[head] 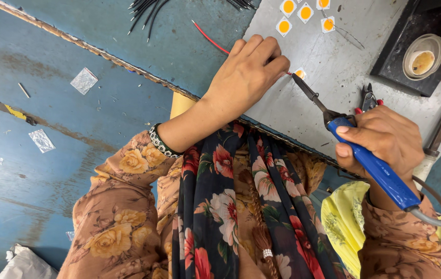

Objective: The person repeatedly picks red and black wires, strips their ends with pliers, and solders them to small square LED modules on a workbench. The person uses a soldering iron and wire cutters to attach wires to each LED one at a time.

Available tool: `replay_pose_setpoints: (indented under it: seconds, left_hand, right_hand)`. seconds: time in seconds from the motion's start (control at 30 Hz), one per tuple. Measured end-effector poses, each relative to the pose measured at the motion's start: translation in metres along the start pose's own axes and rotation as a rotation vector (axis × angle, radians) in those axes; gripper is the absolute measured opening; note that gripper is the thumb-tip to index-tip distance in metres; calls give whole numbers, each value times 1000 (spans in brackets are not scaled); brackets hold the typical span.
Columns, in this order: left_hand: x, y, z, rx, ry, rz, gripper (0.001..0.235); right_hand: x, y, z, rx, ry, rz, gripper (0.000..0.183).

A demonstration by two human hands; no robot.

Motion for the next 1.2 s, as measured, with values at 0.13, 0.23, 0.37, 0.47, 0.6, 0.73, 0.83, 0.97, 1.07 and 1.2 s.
replay_pose_setpoints:
  seconds: [0.13, 0.23, 0.37, 0.47, 0.6, 0.73, 0.83, 0.97, 1.07, 1.2]
  left_hand:
    - [1, 0, 0, 0, 5, -5, 6]
    - [0, 1, 0, 0, 12, 2, 6]
    - [-1, 1, -1, -5, 4, -8, 6]
    - [-1, 1, 0, 2, 18, 3, 7]
    - [0, 1, 0, 4, 27, -1, 7]
    - [0, 2, -1, 9, 21, -4, 8]
    - [0, 2, -1, 10, 15, -3, 9]
    - [1, 2, -1, 5, -5, 4, 11]
    - [1, 1, 0, 6, -15, 3, 11]
    - [1, 1, 0, 4, -22, 1, 11]
  right_hand:
    - [-2, -1, -12, -14, -48, -41, 14]
    - [-2, 3, -19, -44, -66, -69, 12]
    - [-4, 14, -6, -43, 17, -111, 14]
    - [-18, 22, 29, 13, 164, -182, 20]
    - [-33, 40, 81, -3, 483, -129, 36]
    - [-30, 50, 137, 189, 792, -223, 53]
    - [-34, 56, 155, 185, 797, -97, 51]
    - [-38, 58, 167, 281, 951, -50, 36]
    - [-37, 54, 164, 339, 948, -83, 37]
    - [-36, 52, 157, 339, 922, -77, 38]
Point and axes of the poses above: each hand's wrist, its own z-axis away from the middle knuckle, its own x-axis out of the palm, y = z × x, the point moved 4 cm from there along -z, towards the middle knuckle, and after that the axes turned 1 degree about -z, right-handed, at the moved point
